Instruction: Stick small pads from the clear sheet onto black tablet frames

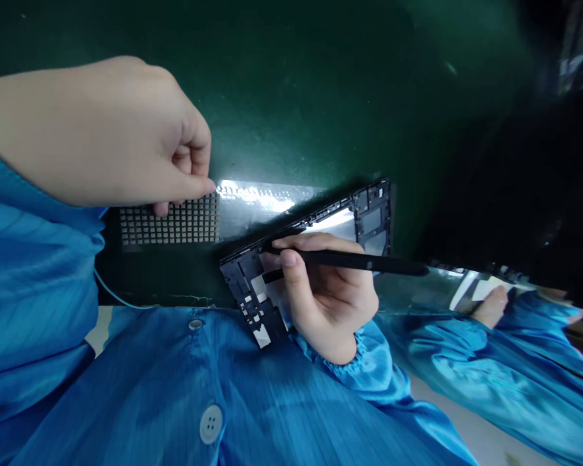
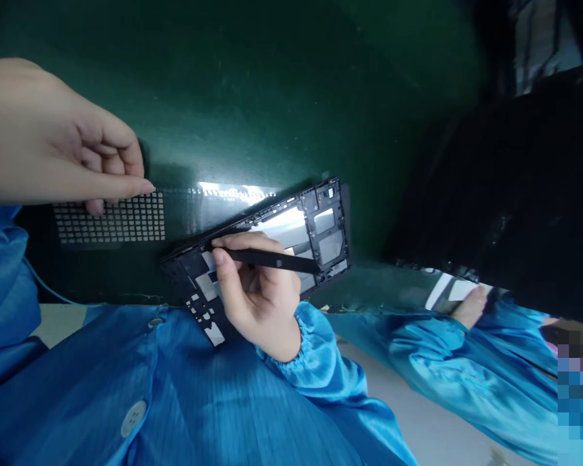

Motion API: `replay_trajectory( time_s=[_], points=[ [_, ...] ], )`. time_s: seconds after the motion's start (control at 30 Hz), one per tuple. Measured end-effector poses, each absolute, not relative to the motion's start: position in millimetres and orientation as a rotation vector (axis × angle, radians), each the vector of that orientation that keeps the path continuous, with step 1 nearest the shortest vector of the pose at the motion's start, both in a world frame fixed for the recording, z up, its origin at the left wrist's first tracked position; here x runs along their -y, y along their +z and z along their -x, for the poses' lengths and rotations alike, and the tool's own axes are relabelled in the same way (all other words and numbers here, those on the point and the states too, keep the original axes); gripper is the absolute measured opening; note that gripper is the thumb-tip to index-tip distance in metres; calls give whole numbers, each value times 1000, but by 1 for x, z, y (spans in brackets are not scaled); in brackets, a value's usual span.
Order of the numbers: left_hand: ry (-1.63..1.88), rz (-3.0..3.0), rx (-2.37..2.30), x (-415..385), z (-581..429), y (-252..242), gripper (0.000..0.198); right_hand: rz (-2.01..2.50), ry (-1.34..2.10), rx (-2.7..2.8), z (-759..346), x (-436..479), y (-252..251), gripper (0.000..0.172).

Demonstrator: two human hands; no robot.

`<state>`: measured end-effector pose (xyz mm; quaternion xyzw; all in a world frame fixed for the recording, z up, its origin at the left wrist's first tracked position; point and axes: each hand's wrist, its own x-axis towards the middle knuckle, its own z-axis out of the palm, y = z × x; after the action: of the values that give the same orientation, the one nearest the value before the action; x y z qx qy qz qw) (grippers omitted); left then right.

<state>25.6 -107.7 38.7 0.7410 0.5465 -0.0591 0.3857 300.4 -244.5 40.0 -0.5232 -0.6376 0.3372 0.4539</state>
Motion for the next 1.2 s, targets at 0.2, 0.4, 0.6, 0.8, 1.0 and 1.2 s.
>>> replay_trajectory(
  time_s=[0.2,0.4,0.6,0.8,1.0,1.2],
  points=[
    [-207,-1971,-1340,103,-26,40,71,1315,977,1763,-300,203,68,20],
    [-341,-2031,-1353,100,-31,45,71,1141,1375,1881,-282,138,47,27],
    [-172,-2046,-1282,101,-25,33,83,1150,1446,1833,-279,140,42,36],
    [-135,-2114,-1319,103,-21,34,74,1189,1359,1947,-276,130,44,37],
    [-225,-1989,-1368,103,-23,38,59,1156,1325,1565,-293,158,53,8],
    [-74,-1887,-1276,101,-17,28,62,1307,910,1343,-311,233,45,13]
  ],
)
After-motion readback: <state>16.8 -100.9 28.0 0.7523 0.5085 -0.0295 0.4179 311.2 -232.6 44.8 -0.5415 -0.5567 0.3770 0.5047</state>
